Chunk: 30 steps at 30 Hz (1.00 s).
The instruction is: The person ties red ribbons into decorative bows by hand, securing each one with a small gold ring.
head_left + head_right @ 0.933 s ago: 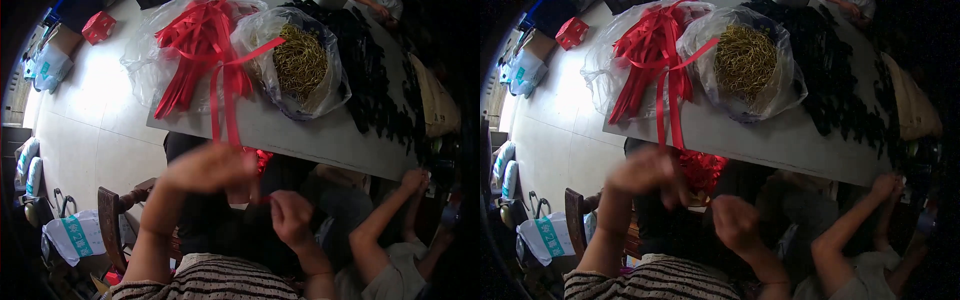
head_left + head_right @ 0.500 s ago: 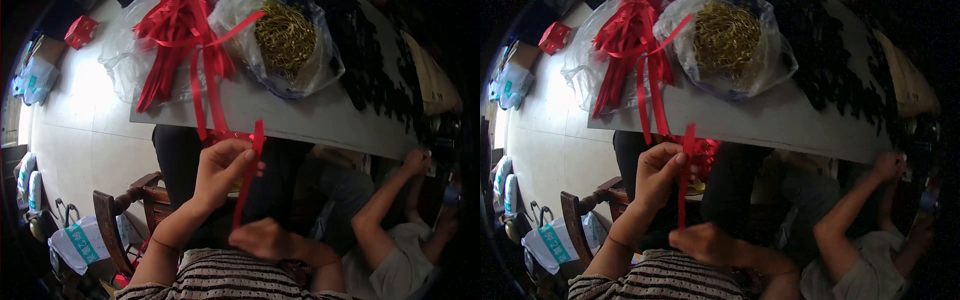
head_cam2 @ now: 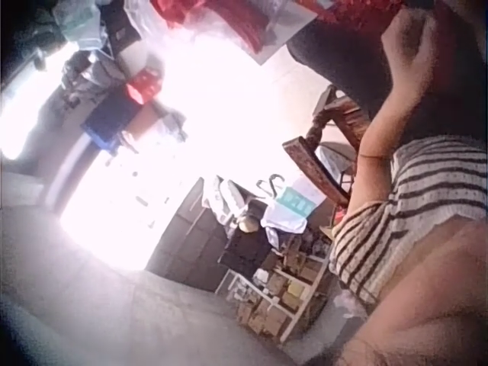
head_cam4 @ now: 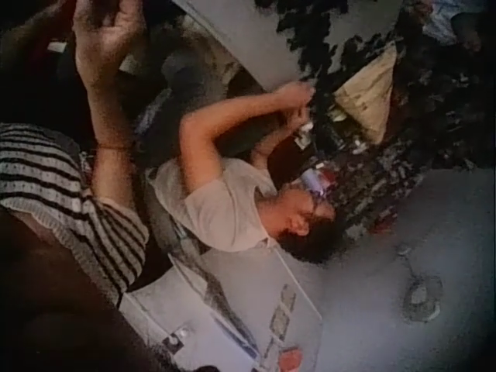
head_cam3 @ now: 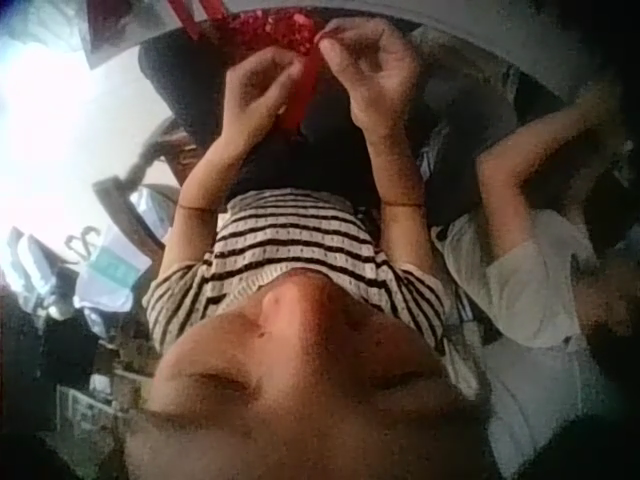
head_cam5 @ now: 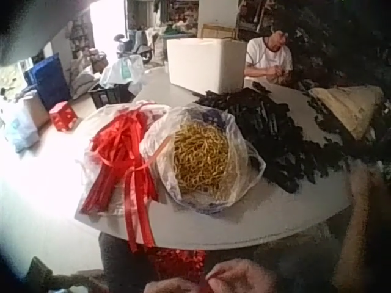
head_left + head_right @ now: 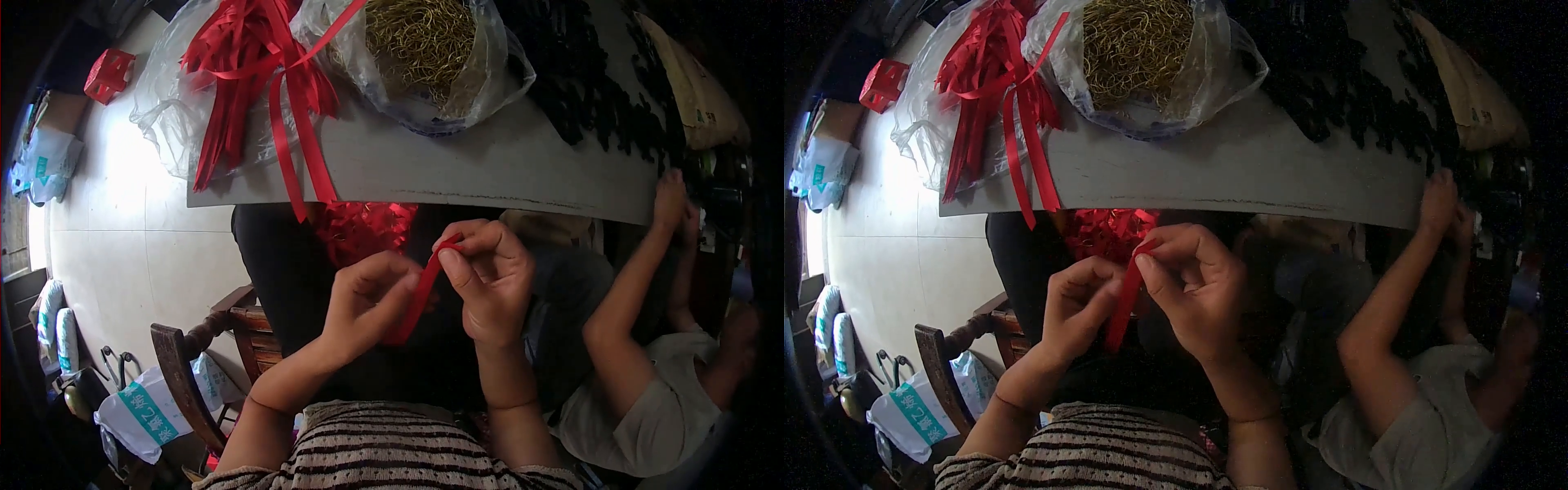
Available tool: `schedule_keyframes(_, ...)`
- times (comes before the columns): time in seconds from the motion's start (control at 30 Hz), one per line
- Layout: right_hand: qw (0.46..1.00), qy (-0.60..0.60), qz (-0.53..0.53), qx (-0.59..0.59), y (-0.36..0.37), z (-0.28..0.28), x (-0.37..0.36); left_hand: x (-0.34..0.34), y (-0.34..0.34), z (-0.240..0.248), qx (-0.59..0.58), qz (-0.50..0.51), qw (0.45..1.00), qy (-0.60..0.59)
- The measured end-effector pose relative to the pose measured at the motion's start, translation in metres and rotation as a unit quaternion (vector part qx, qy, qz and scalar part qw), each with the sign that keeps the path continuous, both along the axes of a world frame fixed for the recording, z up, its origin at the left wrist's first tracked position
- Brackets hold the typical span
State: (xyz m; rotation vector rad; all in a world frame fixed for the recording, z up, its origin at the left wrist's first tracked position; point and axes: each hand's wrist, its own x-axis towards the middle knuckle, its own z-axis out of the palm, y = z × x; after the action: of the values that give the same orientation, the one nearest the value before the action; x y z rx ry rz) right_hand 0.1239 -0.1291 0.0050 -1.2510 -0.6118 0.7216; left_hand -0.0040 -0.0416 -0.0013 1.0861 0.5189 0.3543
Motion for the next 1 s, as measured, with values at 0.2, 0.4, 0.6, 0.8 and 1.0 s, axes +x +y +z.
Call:
schedule_keyframes(0.2,0.997,0.02,-0.068,0.012,-0.001,-0.002,0.015,-0.005,-0.005,-0.005,0.007,-0.096,0.995,0.022)
schedule_keyframes(0.4,0.992,-0.019,-0.121,0.01,0.003,0.002,0.032,-0.003,-0.01,-0.022,0.034,-0.103,0.994,-0.012)
schedule_keyframes(0.6,0.991,-0.09,-0.1,-0.025,0.007,0.0,0.019,0.015,-0.007,-0.001,0.035,-0.047,0.997,-0.044)
schedule_keyframes(0.8,0.987,-0.058,-0.146,0.02,0.006,0.001,0.045,0.007,-0.002,-0.003,-0.092,-0.126,0.988,0.012)
schedule_keyframes(1.0,0.975,-0.114,-0.19,-0.019,0.011,0.001,0.047,0.008,-0.005,-0.006,-0.119,-0.087,0.989,-0.018)
